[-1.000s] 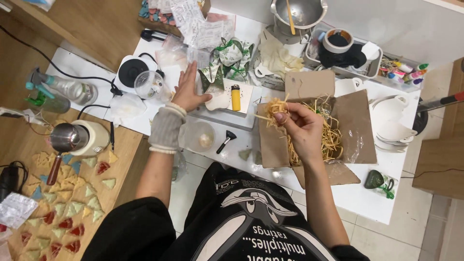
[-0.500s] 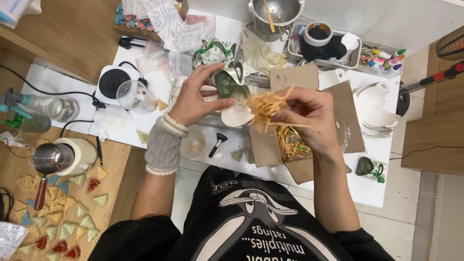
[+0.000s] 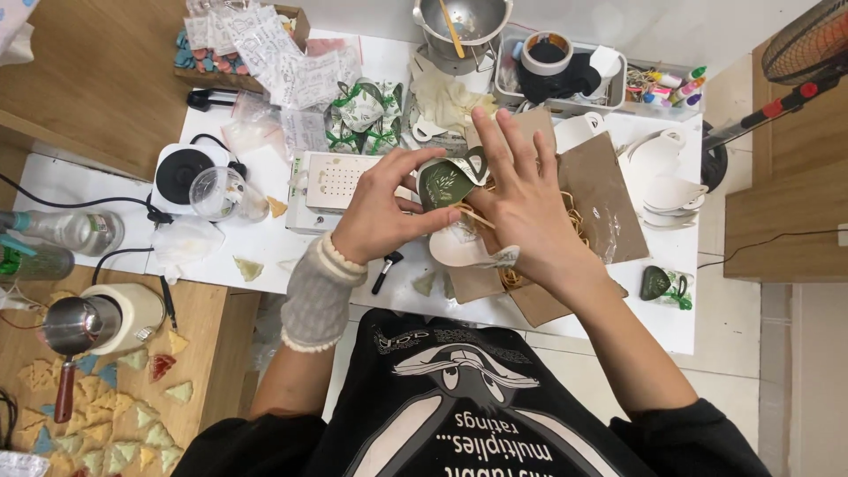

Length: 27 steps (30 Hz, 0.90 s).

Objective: Cleaning, wrapping, and packaging small wax melt pieces into a box with decorative materials.

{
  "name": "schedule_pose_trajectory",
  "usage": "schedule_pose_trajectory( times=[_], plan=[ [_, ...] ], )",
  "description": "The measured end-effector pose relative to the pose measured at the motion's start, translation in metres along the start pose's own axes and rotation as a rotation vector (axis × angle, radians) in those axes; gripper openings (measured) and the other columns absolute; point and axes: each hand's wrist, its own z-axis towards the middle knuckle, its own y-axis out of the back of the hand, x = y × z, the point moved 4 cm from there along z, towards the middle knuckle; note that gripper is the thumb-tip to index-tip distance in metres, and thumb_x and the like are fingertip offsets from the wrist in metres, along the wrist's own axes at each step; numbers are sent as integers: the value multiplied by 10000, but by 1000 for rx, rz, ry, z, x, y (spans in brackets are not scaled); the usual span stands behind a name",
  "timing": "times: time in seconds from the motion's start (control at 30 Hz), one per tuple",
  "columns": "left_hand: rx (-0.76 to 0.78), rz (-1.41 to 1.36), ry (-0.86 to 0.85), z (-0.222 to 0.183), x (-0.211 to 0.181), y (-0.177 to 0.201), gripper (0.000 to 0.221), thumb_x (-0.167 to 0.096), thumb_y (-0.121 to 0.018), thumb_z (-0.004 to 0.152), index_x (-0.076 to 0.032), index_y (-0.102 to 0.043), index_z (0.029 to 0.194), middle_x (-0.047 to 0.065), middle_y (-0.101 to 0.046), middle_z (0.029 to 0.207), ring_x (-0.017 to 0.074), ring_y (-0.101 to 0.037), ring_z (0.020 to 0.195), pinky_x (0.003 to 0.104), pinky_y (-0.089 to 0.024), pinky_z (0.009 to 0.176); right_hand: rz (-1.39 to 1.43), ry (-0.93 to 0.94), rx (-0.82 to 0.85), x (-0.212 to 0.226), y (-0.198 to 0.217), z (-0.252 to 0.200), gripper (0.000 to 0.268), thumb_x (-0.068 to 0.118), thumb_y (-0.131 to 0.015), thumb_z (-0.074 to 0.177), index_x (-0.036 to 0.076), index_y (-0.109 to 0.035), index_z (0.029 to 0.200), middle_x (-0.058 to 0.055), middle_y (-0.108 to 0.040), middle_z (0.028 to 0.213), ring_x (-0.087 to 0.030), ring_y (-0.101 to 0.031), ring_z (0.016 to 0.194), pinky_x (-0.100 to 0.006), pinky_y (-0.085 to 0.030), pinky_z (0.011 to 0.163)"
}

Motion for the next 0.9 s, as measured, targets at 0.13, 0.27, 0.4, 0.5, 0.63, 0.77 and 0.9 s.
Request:
schedule_pose_trajectory(
  times=[0.13, 0.27, 0.4, 0.5, 0.63, 0.77, 0.9],
  plan=[
    [-6, -147, 81, 1, 13, 1, 700, -233, -877, 801, -64, -585, 1414, 66, -586, 1282, 149, -659, 1003, 281, -689, 749, 228, 10, 23, -2, 12, -6, 396, 90, -809, 667, 90, -758, 1060, -226, -354, 1604, -465, -369, 1470, -603, -285, 1172],
    [39, -139, 70, -4, 5, -5, 723, -225, -891, 799, -78, -572, 1431, 81, -571, 1273, 173, -662, 1086, 311, -659, 830, 390, -274, -63, -10, 0, -1, 642, 153, -882, 717, 72, -557, 1264, -175, -421, 1547, -399, -437, 1428, -527, -347, 1168],
    [5, 1, -9, -2, 3, -3, 712, -221, -902, 787, -86, -576, 1405, 87, -578, 1306, 182, -671, 1141, 297, -673, 844, 211, -400, 17, -12, -18, 7, 1031, 167, -924, 605, 47, -381, 1473, -217, -459, 1465, -394, -473, 1318, -549, -375, 1073],
    [-74, -53, 98, -6, 56, 20, 724, -266, -893, 768, -103, -578, 1399, 80, -623, 1319, 188, -711, 1116, 343, -612, 925, 696, -404, 2, -31, -10, -2, 889, 162, -915, 734, 31, -448, 1480, -182, -546, 1395, -284, -544, 1290, -464, -436, 1096],
    [-229, 186, 145, -31, 117, 66, 763, -239, -921, 793, -103, -571, 1457, 106, -706, 1313, 239, -674, 1211, 420, -553, 999, 901, -694, -129, -109, -46, -60, 298, 102, -808, 934, 32, -706, 1205, -123, -710, 1242, -170, -683, 1105, -369, -555, 990],
    [-383, 287, 297, -50, 182, 83, 814, -195, -905, 740, -85, -534, 1456, 149, -659, 1370, 287, -636, 1245, 441, -525, 982, 672, -892, 131, -139, -94, -102, 166, 91, -757, 930, 95, -779, 1095, -117, -757, 1080, -179, -722, 932, -365, -593, 875],
    [-424, 372, 168, -54, 217, 79, 894, -156, -913, 755, -15, -466, 1516, 219, -606, 1433, 359, -596, 1314, 435, -477, 1102, 231, -424, 272, -107, -143, -97, 533, 4, -706, 688, 183, -791, 1182, -182, -636, 1166, -370, -583, 1094, -487, -505, 926]
  ],
)
